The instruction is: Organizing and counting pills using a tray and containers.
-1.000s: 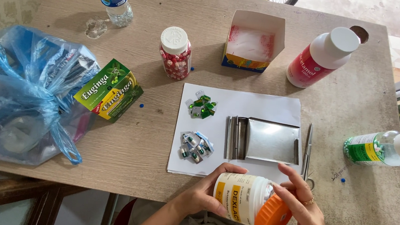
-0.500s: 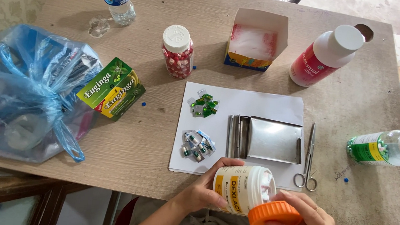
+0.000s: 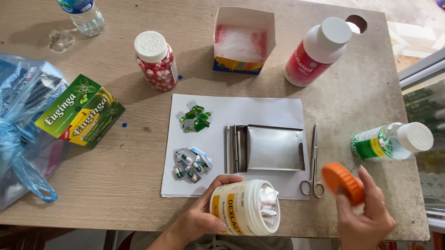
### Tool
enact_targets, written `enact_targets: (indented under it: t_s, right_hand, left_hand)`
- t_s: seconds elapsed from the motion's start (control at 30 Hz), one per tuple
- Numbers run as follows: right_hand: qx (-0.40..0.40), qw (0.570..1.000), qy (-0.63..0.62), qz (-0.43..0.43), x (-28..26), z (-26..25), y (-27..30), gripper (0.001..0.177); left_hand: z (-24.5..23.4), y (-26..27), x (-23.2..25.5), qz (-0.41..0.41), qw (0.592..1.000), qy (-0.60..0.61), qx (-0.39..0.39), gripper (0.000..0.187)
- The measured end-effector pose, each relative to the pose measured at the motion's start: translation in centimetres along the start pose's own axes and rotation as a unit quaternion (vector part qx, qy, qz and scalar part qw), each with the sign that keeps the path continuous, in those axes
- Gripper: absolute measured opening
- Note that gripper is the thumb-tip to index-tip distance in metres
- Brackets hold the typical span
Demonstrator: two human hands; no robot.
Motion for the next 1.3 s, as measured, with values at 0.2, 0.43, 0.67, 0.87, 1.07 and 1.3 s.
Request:
enact_targets:
  t_s: [0.2,0.43,0.67,0.87,1.07,1.3]
  right_hand:
    - [-0.039,0.957,0.208,-0.197,3.6,2.2,-1.5,0.039]
    - [-0.094,0.961,0.182,-0.187,3.7,2.9,-0.9,0.042]
    - [-0.036,0.976,0.109,-0.184,2.2,2.7,0.8,0.031]
    - [-0.149,0.954,-0.172,-0.194,-1.8,4.3,5.2,0.053]
    - [-0.257,0.881,-0.396,-0.04,-3.6,5.3,6.8,0.132]
    - [-0.129,0.88,-0.457,0.008,-2.7,5.3,2.4,0.133]
  left_hand:
    - [-0.3,-0.2,-0.4,0.005,1.0,0.015,0.008,0.101]
    - [-0.5,-0.3,-0.8,0.018,1.0,0.007,0.023,0.101]
    - [-1.0,0.1,-1.3,0.055,0.998,0.01,0.013,0.101]
    - [0.2,-0.5,-4.1,0.071,0.997,0.033,0.024,0.106]
    - [2.8,-2.2,-5.1,0.266,0.908,-0.322,0.015,0.1]
    - [2.9,-4.7,-4.7,0.319,0.786,-0.525,0.067,0.109]
Point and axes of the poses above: each hand's wrist, its own y-axis away from the middle knuckle, its own z-axis out of the palm, x = y × z, the point moved 1 cm from there along -y, towards the middle knuckle, and after that the axes turned 3 degrees about -z, right-handed, at the moved point
